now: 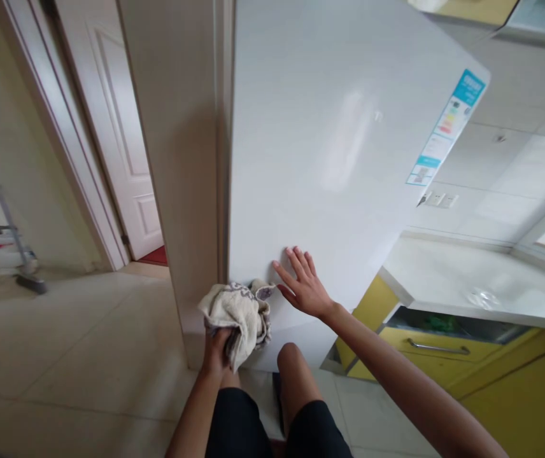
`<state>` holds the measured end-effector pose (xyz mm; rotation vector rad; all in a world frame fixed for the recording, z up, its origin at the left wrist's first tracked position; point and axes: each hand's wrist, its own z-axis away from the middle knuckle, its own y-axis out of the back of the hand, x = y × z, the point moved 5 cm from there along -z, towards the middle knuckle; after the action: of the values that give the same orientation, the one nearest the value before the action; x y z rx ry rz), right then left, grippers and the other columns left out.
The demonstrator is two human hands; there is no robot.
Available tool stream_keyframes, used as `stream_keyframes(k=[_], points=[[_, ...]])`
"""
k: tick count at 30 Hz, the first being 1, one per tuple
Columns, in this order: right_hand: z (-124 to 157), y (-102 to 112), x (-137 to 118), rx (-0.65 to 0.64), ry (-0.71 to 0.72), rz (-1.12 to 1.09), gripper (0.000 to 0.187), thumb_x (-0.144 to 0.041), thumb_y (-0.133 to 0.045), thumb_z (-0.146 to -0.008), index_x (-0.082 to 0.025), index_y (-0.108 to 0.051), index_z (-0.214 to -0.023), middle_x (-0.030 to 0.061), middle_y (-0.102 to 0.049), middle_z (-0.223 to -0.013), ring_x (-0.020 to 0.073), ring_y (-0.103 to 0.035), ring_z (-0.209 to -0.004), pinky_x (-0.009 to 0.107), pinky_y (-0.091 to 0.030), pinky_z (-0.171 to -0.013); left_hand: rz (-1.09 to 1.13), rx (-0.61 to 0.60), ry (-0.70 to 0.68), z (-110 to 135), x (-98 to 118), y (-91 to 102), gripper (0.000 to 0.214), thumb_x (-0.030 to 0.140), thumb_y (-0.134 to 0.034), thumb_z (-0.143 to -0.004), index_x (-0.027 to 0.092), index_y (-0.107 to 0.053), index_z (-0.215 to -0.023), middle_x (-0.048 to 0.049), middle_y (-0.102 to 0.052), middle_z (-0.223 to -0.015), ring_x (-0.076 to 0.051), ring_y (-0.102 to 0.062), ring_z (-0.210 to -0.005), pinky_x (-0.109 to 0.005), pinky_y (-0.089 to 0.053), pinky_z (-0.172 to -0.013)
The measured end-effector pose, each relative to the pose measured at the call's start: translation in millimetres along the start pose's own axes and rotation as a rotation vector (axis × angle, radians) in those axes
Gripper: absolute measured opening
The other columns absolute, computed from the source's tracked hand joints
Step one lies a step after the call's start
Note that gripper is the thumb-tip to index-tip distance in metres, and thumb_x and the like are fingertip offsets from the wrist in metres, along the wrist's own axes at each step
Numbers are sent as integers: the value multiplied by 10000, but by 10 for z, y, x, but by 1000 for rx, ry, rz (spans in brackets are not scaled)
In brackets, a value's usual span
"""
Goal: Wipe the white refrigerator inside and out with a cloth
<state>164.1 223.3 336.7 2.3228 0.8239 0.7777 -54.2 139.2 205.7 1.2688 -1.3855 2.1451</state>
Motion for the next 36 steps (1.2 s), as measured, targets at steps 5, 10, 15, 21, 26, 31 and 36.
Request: stream_keyframes(k=[5,10,15,21,26,31,36], points=[[-195,-282,156,-65,22,28,795,-276,-627,-1019,-279,-243,-1716,213,-229,-1779,420,-279,-1649,677,-373,-1287,-72,-26,-136,-346,102,-386,643,401,-884,-458,246,-685,-1049,-24,-793,-1024,-246,-754,-1052,-309,-610,-920],[-339,-514,291,-120,35,45,707,-204,-618,-992,-247,-394,-1661,191,-271,-1777,375,-291,-1656,651,-314,-1322,-181,-15,-251,-653,92,-614,579,411,-878,-512,236,-664,-1021,-54,-796,-1081,-249,-757,-1039,-359,-585,-994],[-385,-652,491,-73,81,120,610,-136,-573,-996,-223,-490,-1594,185,-373,-1736,339,-391,-1615,635,-322,-1316,-242,-1,-315,-776,-29,-741,646,432,-865,-529,220,-678,-1110,-99,-791,-1181,-277,-743,-1114,-397,-556,-1061],[-388,-747,719,-78,137,98,574,-122,-549,-1010,-209,-508,-1576,176,-400,-1723,312,-412,-1606,584,-353,-1309,-270,-27,-342,-830,-49,-1008,587,416,-873,-554,215,-681,-1071,-97,-794,-1166,-301,-744,-1124,-435,-552,-1077],[-397,-794,798,-79,163,37,569,-185,-540,-1037,-222,-479,-1602,165,-416,-1716,300,-416,-1604,568,-371,-1302,-281,-31,-372,-867,-29,-1227,565,371,-899,-553,223,-699,-1061,-88,-807,-1170,-307,-745,-1142,-439,-551,-1088],[-399,-822,802,-93,166,15,589,-210,-527,-1044,-221,-444,-1627,157,-394,-1728,290,-389,-1620,560,-348,-1319,-316,12,-366,-866,-78,-1291,536,288,-884,-569,222,-705,-1070,-85,-811,-1178,-296,-748,-1151,-420,-551,-1089],[-437,-823,801,-145,158,-17,594,-160,-497,-1037,-210,-445,-1626,157,-368,-1739,292,-358,-1635,565,-354,-1324,-313,30,-374,-889,-114,-1323,539,314,-863,-594,209,-708,-1099,-91,-806,-1171,-284,-750,-1129,-420,-551,-1079]])
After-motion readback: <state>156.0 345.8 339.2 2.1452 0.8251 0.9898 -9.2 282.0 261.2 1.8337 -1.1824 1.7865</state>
